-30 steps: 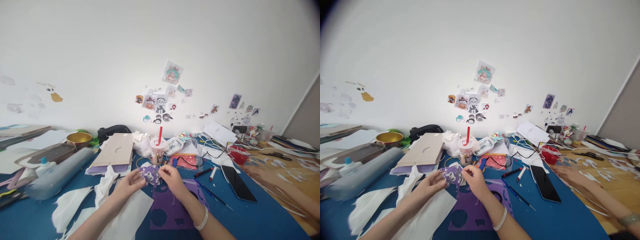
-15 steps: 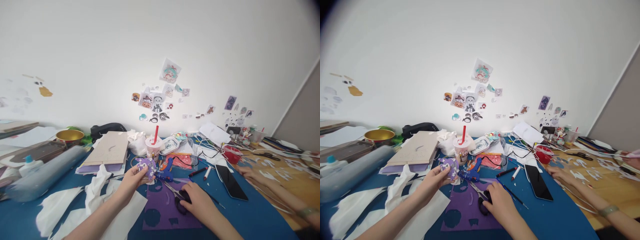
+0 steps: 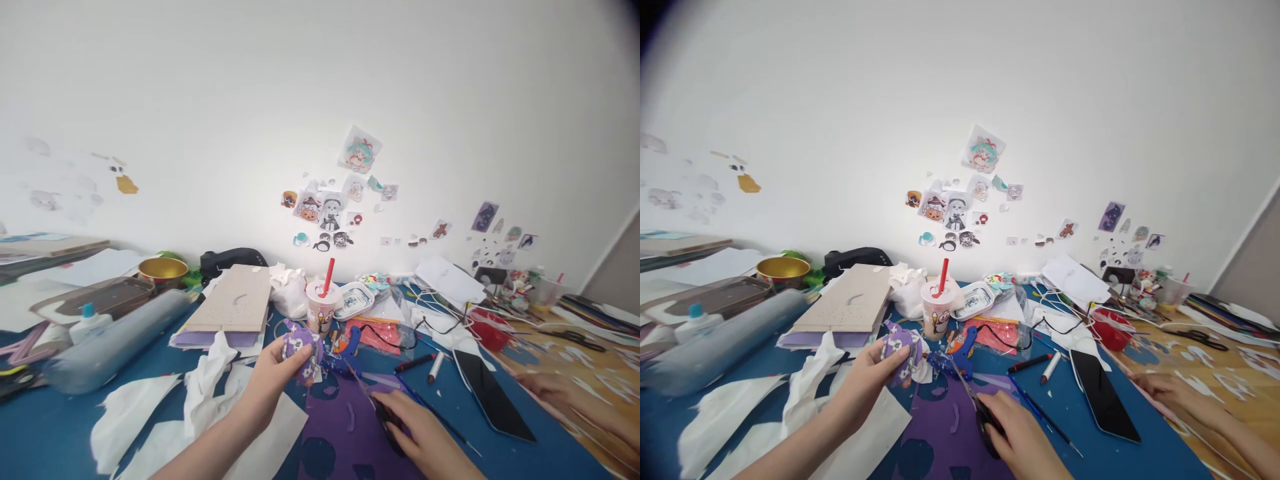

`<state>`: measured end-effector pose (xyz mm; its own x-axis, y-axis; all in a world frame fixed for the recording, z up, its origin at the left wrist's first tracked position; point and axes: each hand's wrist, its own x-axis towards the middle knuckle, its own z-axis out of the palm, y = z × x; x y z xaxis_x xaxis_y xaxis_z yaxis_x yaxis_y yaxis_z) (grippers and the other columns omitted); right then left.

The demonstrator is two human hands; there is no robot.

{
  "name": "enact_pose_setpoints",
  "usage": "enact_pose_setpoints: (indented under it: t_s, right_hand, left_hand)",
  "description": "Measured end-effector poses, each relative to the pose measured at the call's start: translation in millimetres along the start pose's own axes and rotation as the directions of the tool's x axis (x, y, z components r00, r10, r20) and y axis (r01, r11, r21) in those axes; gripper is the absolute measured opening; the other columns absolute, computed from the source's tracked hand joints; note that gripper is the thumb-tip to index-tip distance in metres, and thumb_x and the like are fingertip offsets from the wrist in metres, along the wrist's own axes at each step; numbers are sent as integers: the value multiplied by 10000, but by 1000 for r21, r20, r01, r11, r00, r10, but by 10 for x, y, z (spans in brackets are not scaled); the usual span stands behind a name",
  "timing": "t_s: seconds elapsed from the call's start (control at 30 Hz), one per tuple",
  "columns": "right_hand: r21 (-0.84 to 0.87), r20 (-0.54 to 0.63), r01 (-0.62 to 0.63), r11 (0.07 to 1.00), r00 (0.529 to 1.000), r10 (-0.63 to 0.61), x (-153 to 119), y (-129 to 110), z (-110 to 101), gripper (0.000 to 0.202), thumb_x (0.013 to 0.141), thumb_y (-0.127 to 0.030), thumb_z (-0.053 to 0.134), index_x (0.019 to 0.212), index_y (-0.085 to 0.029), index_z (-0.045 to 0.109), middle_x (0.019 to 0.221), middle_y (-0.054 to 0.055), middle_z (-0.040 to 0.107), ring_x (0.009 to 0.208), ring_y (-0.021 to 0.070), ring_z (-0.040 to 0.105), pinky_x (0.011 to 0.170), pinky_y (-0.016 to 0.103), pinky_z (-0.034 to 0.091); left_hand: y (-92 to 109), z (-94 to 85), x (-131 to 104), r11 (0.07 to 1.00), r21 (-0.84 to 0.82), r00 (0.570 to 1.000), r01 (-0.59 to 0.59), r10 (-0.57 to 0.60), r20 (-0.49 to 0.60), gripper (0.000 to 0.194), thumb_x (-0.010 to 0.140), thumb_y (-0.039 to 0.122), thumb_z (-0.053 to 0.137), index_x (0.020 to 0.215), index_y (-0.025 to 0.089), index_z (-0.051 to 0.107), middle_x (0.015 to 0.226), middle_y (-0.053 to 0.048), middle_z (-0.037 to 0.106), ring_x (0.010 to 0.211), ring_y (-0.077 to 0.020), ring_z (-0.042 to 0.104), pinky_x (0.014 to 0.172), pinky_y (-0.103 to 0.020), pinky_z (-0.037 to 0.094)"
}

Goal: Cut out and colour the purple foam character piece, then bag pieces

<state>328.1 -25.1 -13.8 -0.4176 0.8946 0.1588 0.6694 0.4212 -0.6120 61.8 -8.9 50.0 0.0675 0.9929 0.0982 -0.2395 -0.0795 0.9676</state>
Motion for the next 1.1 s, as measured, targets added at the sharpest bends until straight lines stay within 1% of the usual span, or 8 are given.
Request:
enact_pose_setpoints:
  t_s: [0.13,0.23,0.33,0.43,0.57,0.7,0.9,1.1]
  right_hand:
    - [584,-78,-1,811,995,58,29,-129,183,373,837,-425,522,1160,-244,572,983,96,640,805,200,629,784,360,496]
    - [744,-152,54,666,984,90,155,-292,368,481,701,-494,686,1090,-229,588,848,62,634,765,191,613,759,339,489]
    - [784,-146,60,618,985,90,272,-479,448,535,629,-496,753,1058,-222,588,809,45,617,723,179,604,707,315,485]
    - [787,-83,82,611,996,-27,336,-612,456,483,693,-502,706,1057,-213,574,846,49,615,683,159,603,701,313,477]
    - [766,-110,158,624,987,-115,370,-661,497,457,760,-513,635,1078,-210,507,798,41,607,699,160,582,699,307,454]
    - [715,-139,214,666,977,-165,380,-677,527,548,695,-557,663,1084,-228,461,819,35,559,761,176,523,666,281,429]
    - [704,-58,119,700,992,-110,351,-759,485,379,695,-323,676,1000,-237,468,806,7,548,759,165,497,722,278,405]
    - [700,-89,161,695,986,-139,316,-743,520,425,746,-469,637,1051,-224,471,817,28,552,772,184,501,731,303,401]
  left_hand:
    - [6,19,-21,1000,-24,1000,-18,18,6,309,709,425,701,812,150,605,670,-21,646,560,-137,585,566,-258,504]
    - [5,40,-48,998,-68,1000,-14,16,27,304,694,408,718,808,149,608,693,-33,662,581,-155,604,589,-294,535]
    - [-4,38,-80,998,-68,999,-6,9,48,305,694,408,718,807,147,606,685,-38,672,561,-161,614,577,-300,537]
    - [-11,13,-106,999,-36,998,-9,12,57,302,703,418,708,783,153,588,637,-26,670,528,-150,611,540,-262,513]
    - [3,-12,-121,999,-34,998,-26,28,57,298,687,414,722,740,157,581,612,-17,670,529,-136,603,518,-221,485]
    - [31,-10,-129,998,-45,997,-47,50,60,285,682,412,723,720,162,592,611,-15,670,528,-148,609,524,-235,489]
    - [33,12,-157,999,-42,996,-21,25,82,271,685,403,720,730,164,600,610,-15,669,502,-137,596,486,-217,467]
    - [-14,52,-181,1000,-1,999,-11,11,41,268,680,389,717,688,170,562,540,15,638,446,-128,578,448,-203,438]
